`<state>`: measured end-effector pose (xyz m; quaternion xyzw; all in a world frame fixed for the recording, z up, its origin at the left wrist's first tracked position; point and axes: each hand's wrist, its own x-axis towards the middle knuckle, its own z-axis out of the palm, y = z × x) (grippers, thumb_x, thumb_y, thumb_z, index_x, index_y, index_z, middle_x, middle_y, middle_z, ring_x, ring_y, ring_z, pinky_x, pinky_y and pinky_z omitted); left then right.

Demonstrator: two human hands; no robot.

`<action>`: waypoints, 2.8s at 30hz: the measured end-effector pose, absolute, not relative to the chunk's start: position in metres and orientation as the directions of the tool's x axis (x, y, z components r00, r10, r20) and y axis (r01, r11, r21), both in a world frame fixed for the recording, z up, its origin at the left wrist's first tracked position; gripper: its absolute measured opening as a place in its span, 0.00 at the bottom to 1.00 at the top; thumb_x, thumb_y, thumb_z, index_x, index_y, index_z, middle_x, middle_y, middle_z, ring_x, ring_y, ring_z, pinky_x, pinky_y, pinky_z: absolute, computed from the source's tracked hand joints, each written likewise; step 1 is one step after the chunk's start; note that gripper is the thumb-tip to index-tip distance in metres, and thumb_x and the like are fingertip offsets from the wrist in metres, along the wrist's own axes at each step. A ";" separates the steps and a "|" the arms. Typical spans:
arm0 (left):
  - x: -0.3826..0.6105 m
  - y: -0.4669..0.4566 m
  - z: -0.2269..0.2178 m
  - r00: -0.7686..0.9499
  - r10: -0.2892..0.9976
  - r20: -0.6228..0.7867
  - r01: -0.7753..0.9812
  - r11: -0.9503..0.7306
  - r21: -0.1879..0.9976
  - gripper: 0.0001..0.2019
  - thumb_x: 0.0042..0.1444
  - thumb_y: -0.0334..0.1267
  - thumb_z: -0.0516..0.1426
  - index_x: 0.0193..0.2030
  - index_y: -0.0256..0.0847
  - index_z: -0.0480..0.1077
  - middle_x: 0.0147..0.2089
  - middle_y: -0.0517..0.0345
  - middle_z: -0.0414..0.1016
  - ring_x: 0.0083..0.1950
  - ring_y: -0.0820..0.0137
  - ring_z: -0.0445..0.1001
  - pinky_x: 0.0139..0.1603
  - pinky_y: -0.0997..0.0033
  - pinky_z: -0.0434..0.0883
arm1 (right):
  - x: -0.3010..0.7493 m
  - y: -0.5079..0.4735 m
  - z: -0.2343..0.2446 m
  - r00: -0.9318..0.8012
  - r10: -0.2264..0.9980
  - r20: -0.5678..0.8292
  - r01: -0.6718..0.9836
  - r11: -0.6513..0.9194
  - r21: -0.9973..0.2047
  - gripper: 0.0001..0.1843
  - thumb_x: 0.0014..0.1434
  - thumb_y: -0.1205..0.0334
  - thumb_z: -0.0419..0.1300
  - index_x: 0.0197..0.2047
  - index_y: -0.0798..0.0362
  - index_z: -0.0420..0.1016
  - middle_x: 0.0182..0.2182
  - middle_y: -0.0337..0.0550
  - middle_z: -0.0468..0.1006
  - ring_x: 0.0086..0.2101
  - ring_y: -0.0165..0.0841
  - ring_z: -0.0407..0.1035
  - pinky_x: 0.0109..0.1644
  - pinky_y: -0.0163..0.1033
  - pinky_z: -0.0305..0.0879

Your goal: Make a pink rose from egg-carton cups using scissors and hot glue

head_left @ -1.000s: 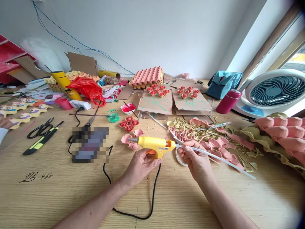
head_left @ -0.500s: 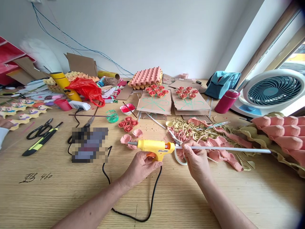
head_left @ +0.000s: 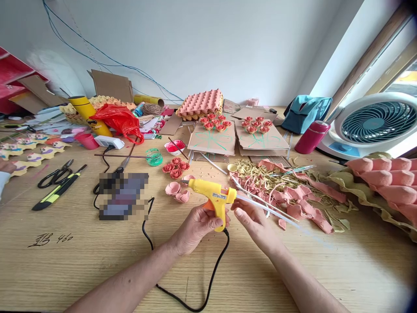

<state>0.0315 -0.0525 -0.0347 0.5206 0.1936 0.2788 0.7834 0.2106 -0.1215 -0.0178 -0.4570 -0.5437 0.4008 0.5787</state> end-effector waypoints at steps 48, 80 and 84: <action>0.018 -0.028 -0.030 0.493 0.736 0.464 0.351 -0.656 0.668 0.11 0.62 0.29 0.55 0.51 0.42 0.71 0.44 0.54 0.76 0.41 0.69 0.76 0.48 0.64 0.76 | 0.209 -0.127 -0.024 -0.089 0.988 0.126 -0.398 0.080 -0.914 0.24 0.66 0.41 0.55 0.52 0.52 0.74 0.42 0.49 0.77 0.25 0.31 0.67 0.27 0.38 0.64; 0.019 -0.020 -0.022 0.278 0.916 0.288 0.249 -0.359 0.900 0.04 0.54 0.34 0.58 0.38 0.41 0.71 0.32 0.60 0.76 0.33 0.70 0.74 0.33 0.72 0.72 | 0.207 -0.138 -0.034 -0.151 0.983 0.102 0.215 0.133 -0.967 0.26 0.72 0.42 0.44 0.53 0.51 0.72 0.31 0.40 0.68 0.30 0.33 0.61 0.38 0.41 0.62; 0.019 -0.021 -0.021 0.275 0.915 0.296 0.271 -0.369 0.889 0.04 0.55 0.34 0.57 0.37 0.41 0.71 0.32 0.60 0.76 0.29 0.73 0.71 0.30 0.73 0.70 | 0.206 -0.138 -0.030 -0.156 0.971 0.179 0.293 0.218 -0.931 0.24 0.72 0.44 0.44 0.51 0.50 0.73 0.30 0.40 0.67 0.31 0.36 0.63 0.39 0.42 0.62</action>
